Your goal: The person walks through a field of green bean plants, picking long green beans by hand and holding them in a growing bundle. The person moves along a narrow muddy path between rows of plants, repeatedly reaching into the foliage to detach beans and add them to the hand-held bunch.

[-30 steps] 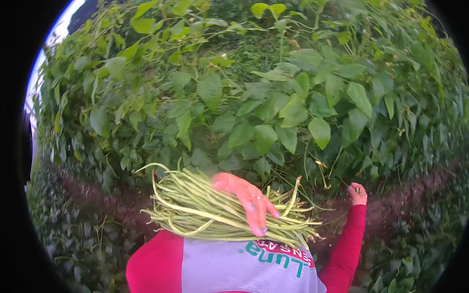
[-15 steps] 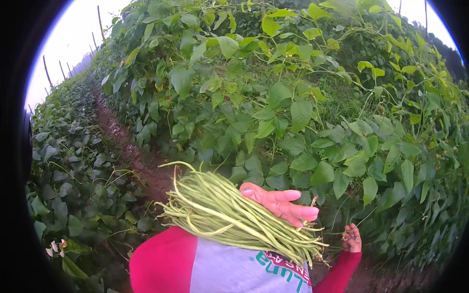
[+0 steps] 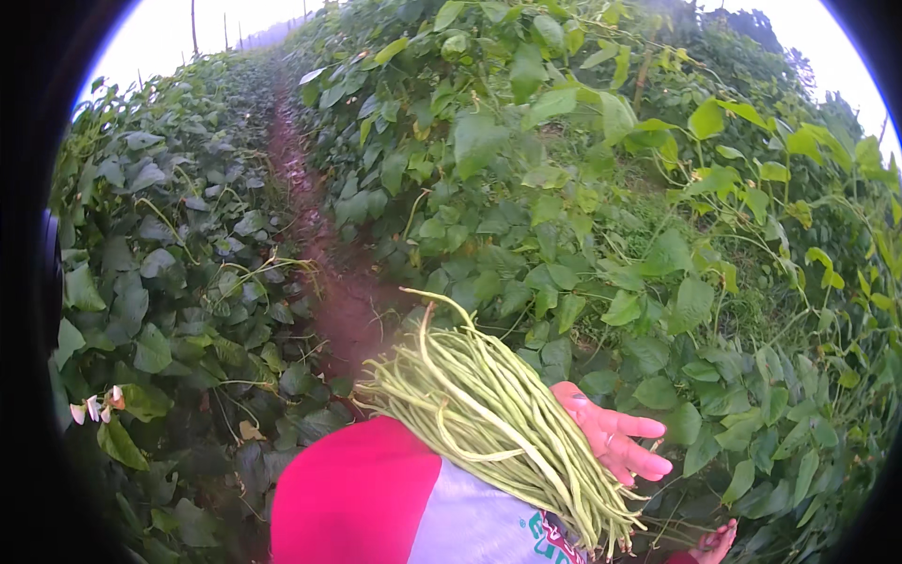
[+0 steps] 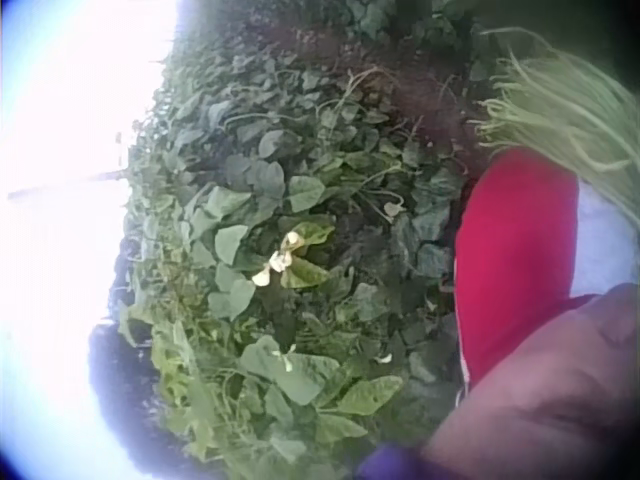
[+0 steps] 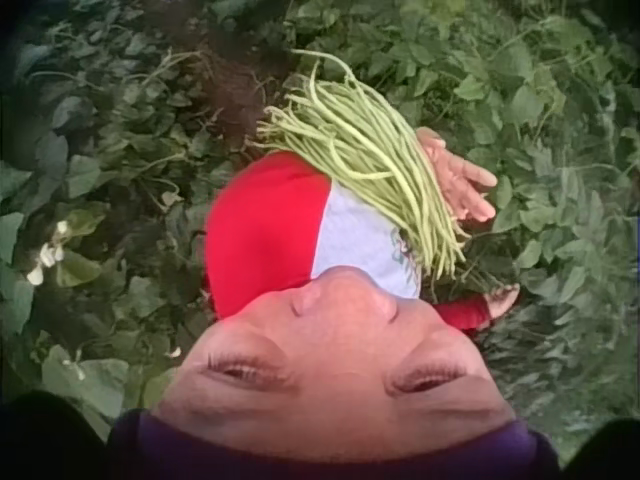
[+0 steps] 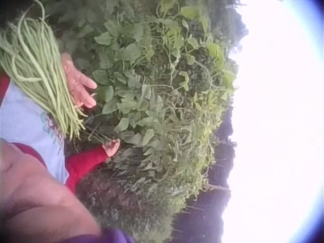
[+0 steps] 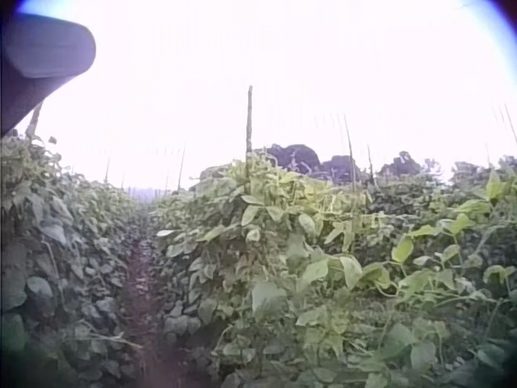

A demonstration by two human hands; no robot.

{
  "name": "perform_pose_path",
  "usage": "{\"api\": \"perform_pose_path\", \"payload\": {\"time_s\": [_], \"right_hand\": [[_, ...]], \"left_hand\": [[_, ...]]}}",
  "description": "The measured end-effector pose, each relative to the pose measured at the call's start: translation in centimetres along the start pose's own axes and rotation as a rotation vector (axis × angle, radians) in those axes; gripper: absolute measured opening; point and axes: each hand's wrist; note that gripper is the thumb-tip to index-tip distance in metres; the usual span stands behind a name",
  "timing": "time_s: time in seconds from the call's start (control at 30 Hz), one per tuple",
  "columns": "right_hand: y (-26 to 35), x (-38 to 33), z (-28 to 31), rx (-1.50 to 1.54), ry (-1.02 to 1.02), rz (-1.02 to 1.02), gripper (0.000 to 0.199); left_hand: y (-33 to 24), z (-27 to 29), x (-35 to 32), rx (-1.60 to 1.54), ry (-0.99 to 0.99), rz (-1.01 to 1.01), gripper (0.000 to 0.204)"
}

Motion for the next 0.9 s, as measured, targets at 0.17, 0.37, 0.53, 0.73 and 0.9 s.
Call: {"api": "perform_pose_path", "payload": {"time_s": [0.17, 0.37, 0.53, 0.73, 0.9], "right_hand": [[-5.5, 2.6, -2.3, -0.099, 0.081, -0.191, 0.040], [-14.6, 0.7, -12.6, -0.237, 0.137, -0.490, 0.043], [-17.8, -1.5, -15.9, -0.234, 0.145, -0.583, 0.045], [-15.8, -3.4, -13.3, -0.277, -0.014, -0.578, 0.048], [-6.6, -9.4, 0.1, -0.368, -0.609, -0.409, 0.051]], "left_hand": [[-0.7, -1.2, -0.5, -0.112, -0.105, -0.049, 0.092], [-1.2, 0.1, -1.4, -0.002, -0.039, -0.104, 0.086], [-1.5, 0.2, -1.8, 0.018, -0.069, -0.106, 0.087], [-1.4, 0.6, -2.5, -0.154, -0.022, -0.103, 0.088], [-2.4, 0.2, 0.1, -0.119, -0.030, -0.042, 0.087]]}}
Point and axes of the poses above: each hand's wrist, its own x-axis towards the middle knuckle, its own z-axis out of the back of the hand, y = z × x, and after that the axes turned 14 degrees about z, right-handed
